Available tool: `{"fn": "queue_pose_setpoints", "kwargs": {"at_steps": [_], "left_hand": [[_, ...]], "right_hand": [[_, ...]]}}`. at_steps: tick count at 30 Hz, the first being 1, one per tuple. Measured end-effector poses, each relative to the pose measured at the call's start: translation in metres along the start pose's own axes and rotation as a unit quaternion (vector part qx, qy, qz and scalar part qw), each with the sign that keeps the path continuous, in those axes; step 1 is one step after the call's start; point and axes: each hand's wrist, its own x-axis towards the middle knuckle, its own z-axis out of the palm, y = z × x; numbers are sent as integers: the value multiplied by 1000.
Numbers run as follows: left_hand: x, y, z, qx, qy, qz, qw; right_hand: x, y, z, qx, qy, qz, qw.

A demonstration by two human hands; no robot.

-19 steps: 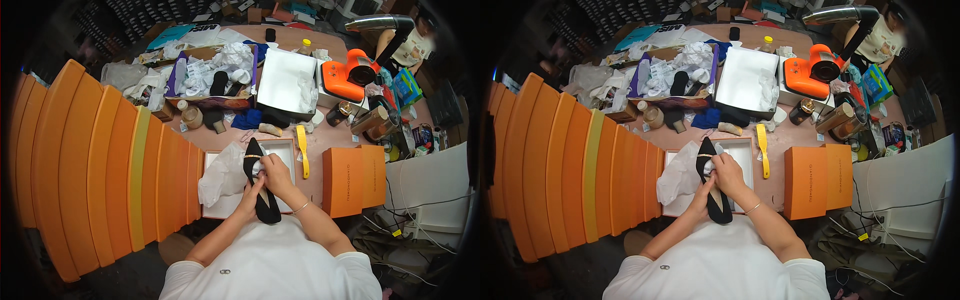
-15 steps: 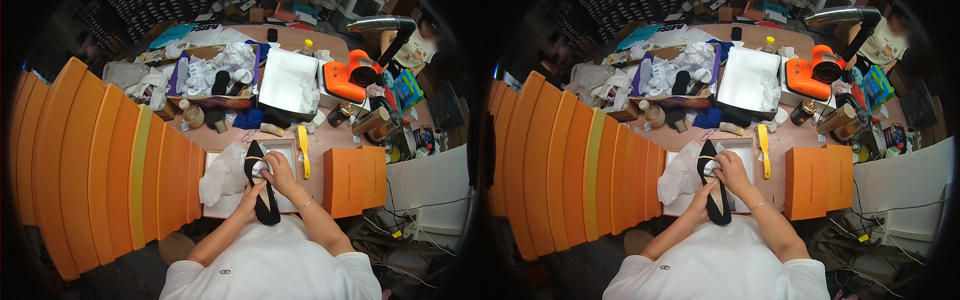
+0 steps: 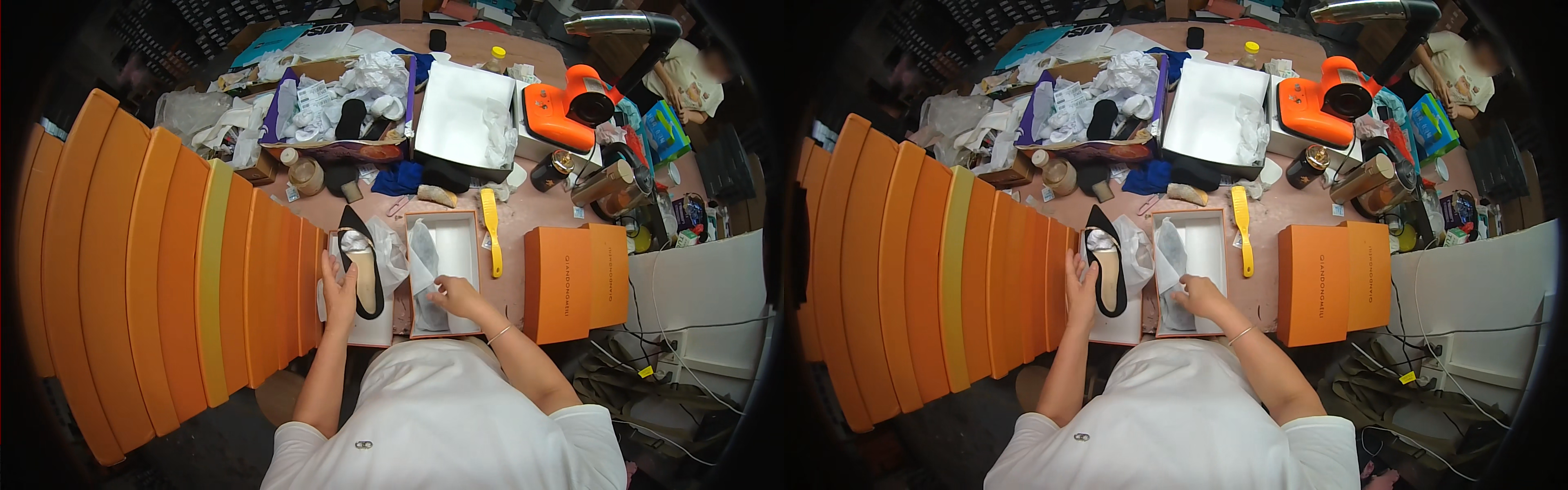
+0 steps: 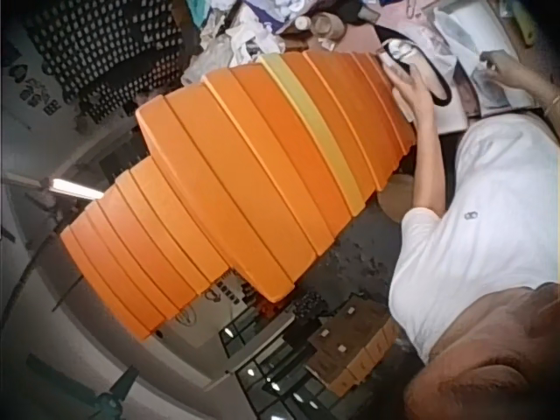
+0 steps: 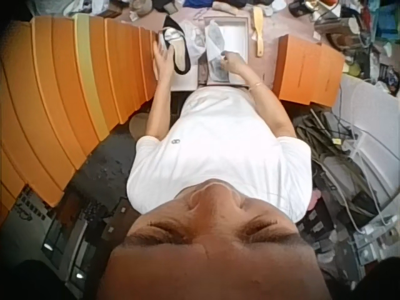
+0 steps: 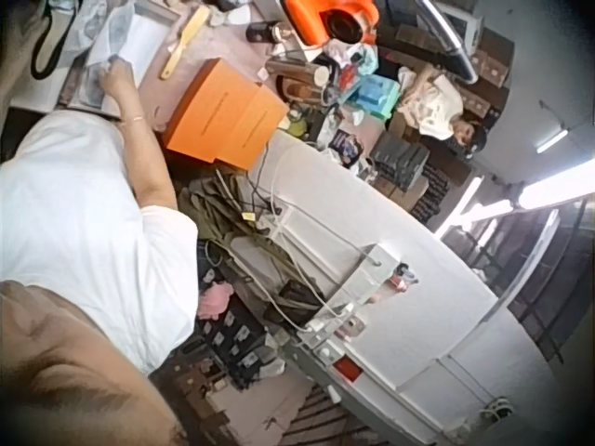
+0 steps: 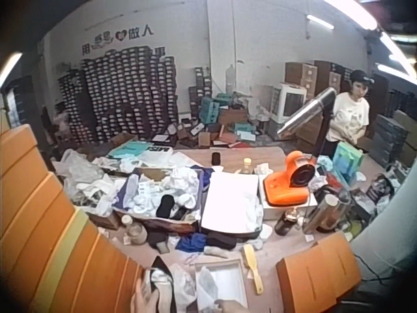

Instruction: The recorder inspects a pair of black high-heeled shoes, cleans them with a brush and cloth, and then prepares them for packaging.

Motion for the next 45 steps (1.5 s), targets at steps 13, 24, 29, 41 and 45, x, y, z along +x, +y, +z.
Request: {"fn": "queue_pose_setpoints", "kwargs": {"at_steps": [13,24,29,41,45], "left_hand": [[-19,-4,94,-19,-152,42,987],[25,30,14,-505,-57,-164,845],[8,24,22,-516,-21,-151,843],[18,17,18,-553,-16,-191,811],[24,-10,20,-532,-33,-225,816]], "right_hand": [[-42,-41,-12,3,-58,-51,997],[-32,-2,-1,413,32,61,908],[-55,-24,-35,492,65,-40,867],[-77,-39,-33,388,117,-30,914],[-77,-38,-63,442,174,-53,878]]}}
